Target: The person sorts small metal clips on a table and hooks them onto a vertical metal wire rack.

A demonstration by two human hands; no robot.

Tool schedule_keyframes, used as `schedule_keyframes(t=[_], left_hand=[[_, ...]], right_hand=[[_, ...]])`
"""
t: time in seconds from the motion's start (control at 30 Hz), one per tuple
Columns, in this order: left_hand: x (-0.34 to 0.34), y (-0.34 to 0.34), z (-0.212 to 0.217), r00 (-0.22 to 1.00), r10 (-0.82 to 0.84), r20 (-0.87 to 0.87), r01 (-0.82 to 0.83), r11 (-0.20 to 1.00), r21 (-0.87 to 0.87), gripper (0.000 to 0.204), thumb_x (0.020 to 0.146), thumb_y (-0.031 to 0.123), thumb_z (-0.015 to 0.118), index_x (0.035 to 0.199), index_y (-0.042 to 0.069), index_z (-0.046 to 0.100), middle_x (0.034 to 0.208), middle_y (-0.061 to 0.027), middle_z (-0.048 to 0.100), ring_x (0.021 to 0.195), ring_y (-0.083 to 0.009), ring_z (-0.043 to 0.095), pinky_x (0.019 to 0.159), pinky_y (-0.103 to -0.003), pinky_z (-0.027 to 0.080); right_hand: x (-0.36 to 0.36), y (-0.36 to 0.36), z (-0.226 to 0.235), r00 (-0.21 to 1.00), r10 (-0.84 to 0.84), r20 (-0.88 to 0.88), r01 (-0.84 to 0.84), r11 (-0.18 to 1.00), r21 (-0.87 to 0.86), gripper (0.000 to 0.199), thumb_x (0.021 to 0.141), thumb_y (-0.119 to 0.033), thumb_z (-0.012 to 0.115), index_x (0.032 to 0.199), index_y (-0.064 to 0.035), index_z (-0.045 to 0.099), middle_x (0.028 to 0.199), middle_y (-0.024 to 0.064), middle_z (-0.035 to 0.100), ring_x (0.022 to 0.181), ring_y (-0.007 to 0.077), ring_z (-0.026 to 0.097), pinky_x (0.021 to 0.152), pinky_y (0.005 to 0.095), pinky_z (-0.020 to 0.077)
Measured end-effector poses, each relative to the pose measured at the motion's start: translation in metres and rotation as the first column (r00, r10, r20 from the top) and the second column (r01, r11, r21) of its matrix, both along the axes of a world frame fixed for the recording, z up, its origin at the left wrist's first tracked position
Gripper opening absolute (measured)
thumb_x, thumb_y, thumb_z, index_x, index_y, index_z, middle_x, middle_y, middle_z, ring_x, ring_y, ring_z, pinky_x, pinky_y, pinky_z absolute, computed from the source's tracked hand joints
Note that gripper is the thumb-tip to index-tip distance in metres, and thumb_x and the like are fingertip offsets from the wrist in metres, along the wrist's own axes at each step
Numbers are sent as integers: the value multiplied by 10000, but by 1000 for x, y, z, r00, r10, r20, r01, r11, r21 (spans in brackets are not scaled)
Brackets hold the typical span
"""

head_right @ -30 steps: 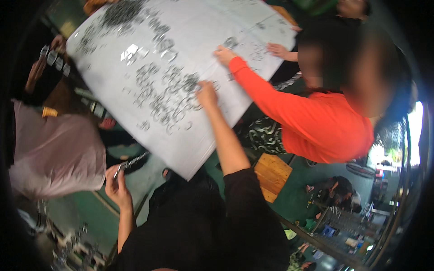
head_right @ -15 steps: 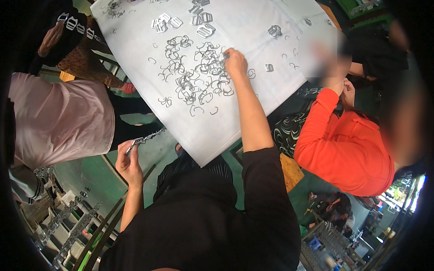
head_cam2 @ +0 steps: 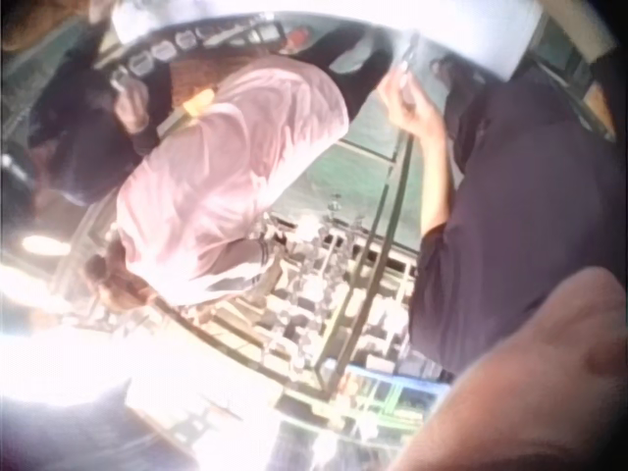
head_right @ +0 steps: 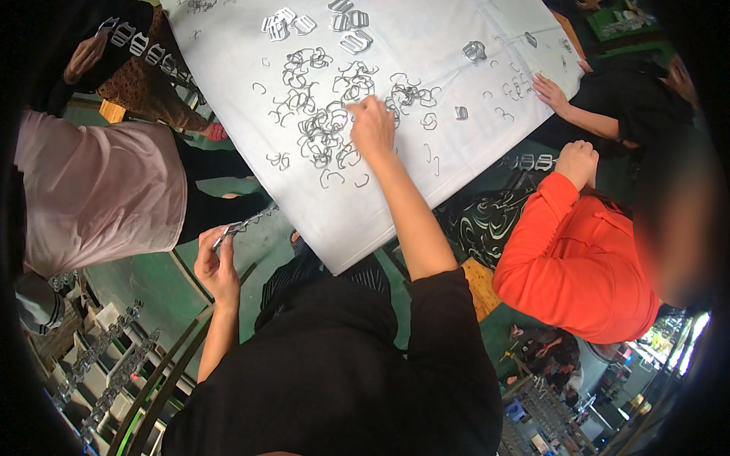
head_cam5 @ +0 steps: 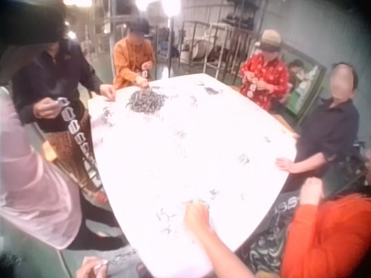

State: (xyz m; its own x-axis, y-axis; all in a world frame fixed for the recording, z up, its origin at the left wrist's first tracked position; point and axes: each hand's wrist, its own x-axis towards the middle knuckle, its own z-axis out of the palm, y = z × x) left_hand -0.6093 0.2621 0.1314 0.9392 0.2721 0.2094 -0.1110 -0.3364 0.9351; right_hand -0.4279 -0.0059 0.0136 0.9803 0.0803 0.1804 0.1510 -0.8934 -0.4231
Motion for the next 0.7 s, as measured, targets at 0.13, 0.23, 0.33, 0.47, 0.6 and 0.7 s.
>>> schedule_keyframes(t=[0.13,0.23,0.33,0.47,0.6,0.7], left_hand=[[2,-1,1,1000,-18,3,18,999,30,142,813,-78,608,943,-28,630,925,-118,638,861,-187,568,720,-266,462],[0,-2,1,1000,1,-9,-1,1000,16,138,813,-80,607,940,-29,628,926,-123,639,869,-193,572,744,-274,464],[-2,-1,0,999,18,-39,-18,1000,4,137,812,-82,607,937,-30,624,926,-126,641,881,-199,576,764,-282,466],[-2,-1,-2,999,11,-39,-10,1000,18,144,824,-82,590,957,-30,614,944,-122,623,889,-189,567,768,-273,457],[-2,1,-3,1000,-16,-22,16,999,34,163,849,-81,559,998,-30,600,978,-111,585,890,-157,543,765,-245,436],[-1,-2,-3,999,25,-29,-24,1000,11,142,826,-73,593,960,-29,612,942,-124,623,887,-190,568,769,-274,458]], right_hand=[[45,-31,4,996,-60,-73,61,998,18,332,779,1,543,997,-192,702,941,60,551,952,229,541,806,385,445],[60,-42,9,988,-129,-89,107,970,-220,349,787,9,523,996,-206,702,959,56,557,942,233,552,795,376,463],[64,-43,16,981,-154,-117,118,956,-267,393,784,34,494,979,-234,704,970,37,562,940,230,566,784,355,479],[62,-36,6,993,39,-109,-51,993,-107,380,757,39,519,956,-226,706,946,20,566,927,211,574,785,348,482],[60,-40,10,986,25,-166,-56,982,-180,297,778,11,538,913,-200,697,922,21,568,916,204,579,781,358,479],[64,-39,15,989,17,-148,-30,996,-83,214,793,-36,573,902,-185,682,925,17,573,914,207,582,774,356,479]])
